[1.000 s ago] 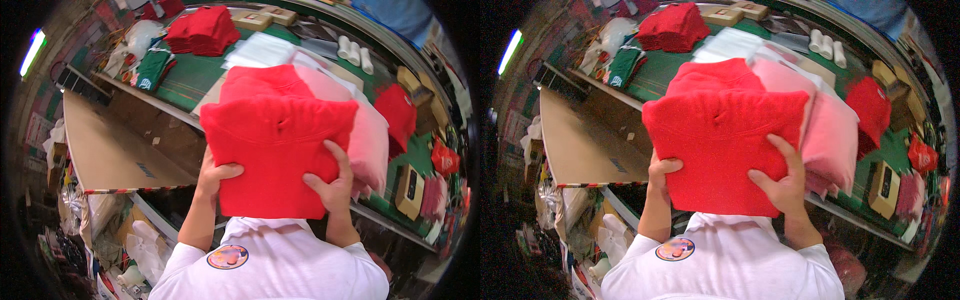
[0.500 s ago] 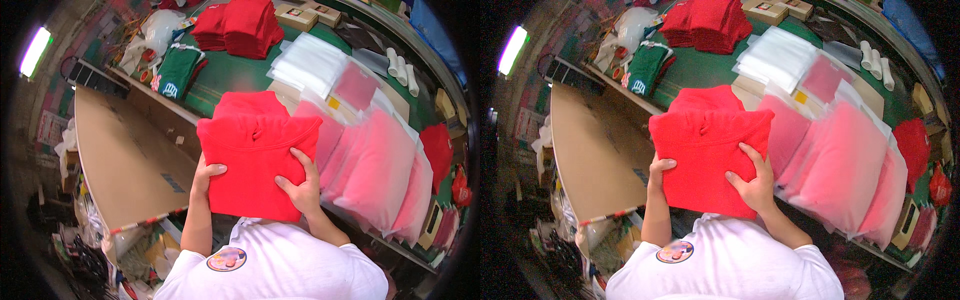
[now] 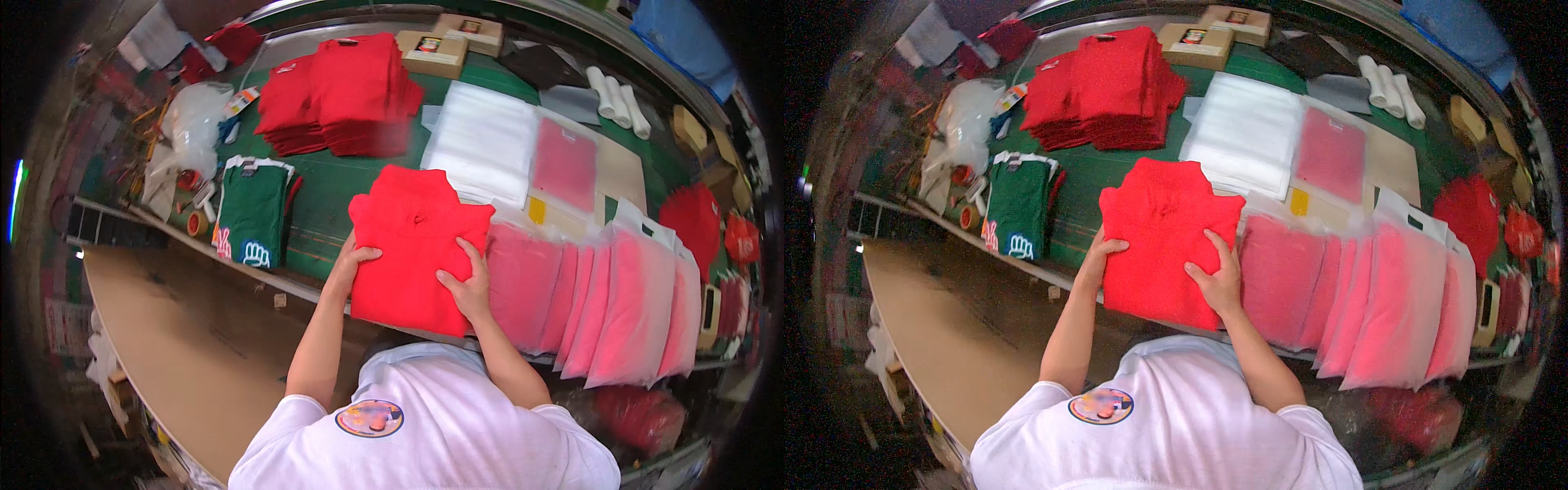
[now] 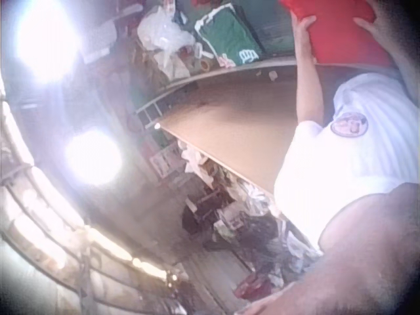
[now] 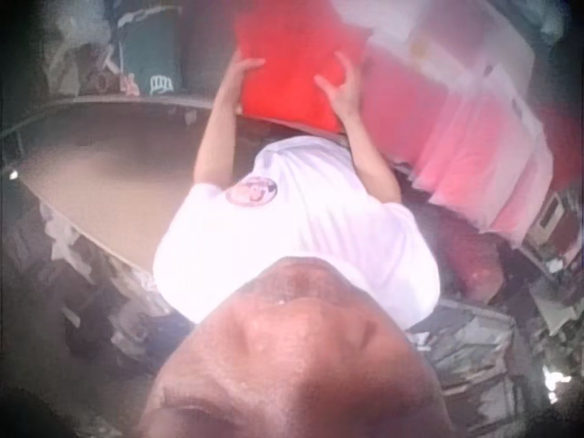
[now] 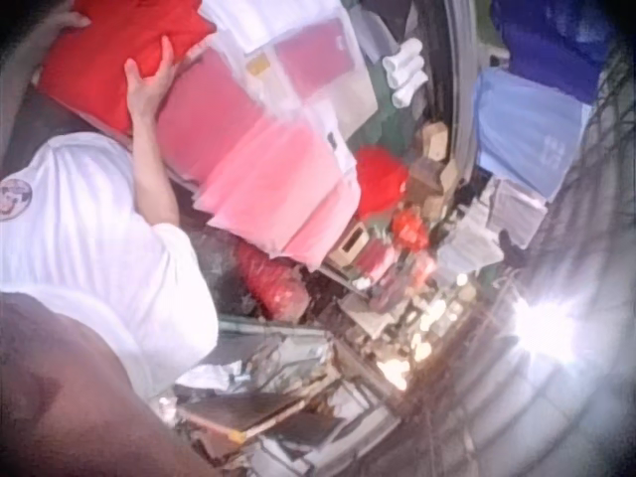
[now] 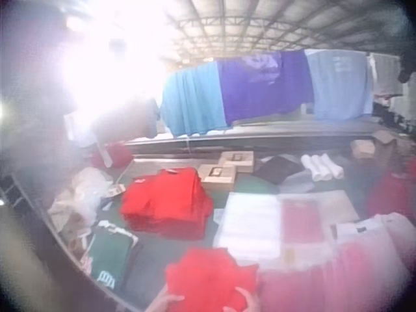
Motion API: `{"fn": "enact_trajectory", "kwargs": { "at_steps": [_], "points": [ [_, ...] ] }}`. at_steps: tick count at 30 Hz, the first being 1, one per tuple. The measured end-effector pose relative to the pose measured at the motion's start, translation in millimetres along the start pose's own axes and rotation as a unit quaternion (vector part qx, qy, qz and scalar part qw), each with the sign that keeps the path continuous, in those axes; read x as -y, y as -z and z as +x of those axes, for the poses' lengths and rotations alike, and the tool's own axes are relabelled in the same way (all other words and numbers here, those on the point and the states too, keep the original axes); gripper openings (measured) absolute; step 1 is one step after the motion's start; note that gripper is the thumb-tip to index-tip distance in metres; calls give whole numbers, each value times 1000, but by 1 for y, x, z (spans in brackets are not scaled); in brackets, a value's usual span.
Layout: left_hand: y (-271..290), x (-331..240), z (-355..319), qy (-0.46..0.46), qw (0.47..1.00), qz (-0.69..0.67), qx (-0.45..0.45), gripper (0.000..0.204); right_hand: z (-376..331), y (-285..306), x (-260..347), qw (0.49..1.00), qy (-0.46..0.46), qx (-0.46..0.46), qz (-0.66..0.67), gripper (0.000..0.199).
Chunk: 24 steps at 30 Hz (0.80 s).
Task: The person folds red shirts and places them into clear plastic bags on a green workbench. The person repeatedly picks up shirts, folds them, inserts them into bags, and stacks the packaged items.
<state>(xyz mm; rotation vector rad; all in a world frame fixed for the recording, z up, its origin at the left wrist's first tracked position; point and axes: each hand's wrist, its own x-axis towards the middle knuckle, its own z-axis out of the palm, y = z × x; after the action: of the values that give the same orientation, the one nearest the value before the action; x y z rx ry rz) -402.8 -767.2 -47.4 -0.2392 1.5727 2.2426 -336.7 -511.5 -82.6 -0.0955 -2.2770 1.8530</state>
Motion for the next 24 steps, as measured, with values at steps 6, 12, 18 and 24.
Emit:
{"fn": "enact_trajectory", "kwargs": {
  "at_steps": [6,12,18,24],
  "points": [
    [85,51,69,145,989,37,21,80,0,-47,-64,992,-125,12,-18,68],
    [82,33,107,59,959,276,-15,84,47,-36,-83,983,-142,-56,-98,74],
    [56,17,132,-148,733,664,1,87,117,-41,-60,927,-80,84,-357,71],
    [24,-5,162,30,699,674,237,82,195,-60,-70,915,-112,187,-339,71]
  ]
}}
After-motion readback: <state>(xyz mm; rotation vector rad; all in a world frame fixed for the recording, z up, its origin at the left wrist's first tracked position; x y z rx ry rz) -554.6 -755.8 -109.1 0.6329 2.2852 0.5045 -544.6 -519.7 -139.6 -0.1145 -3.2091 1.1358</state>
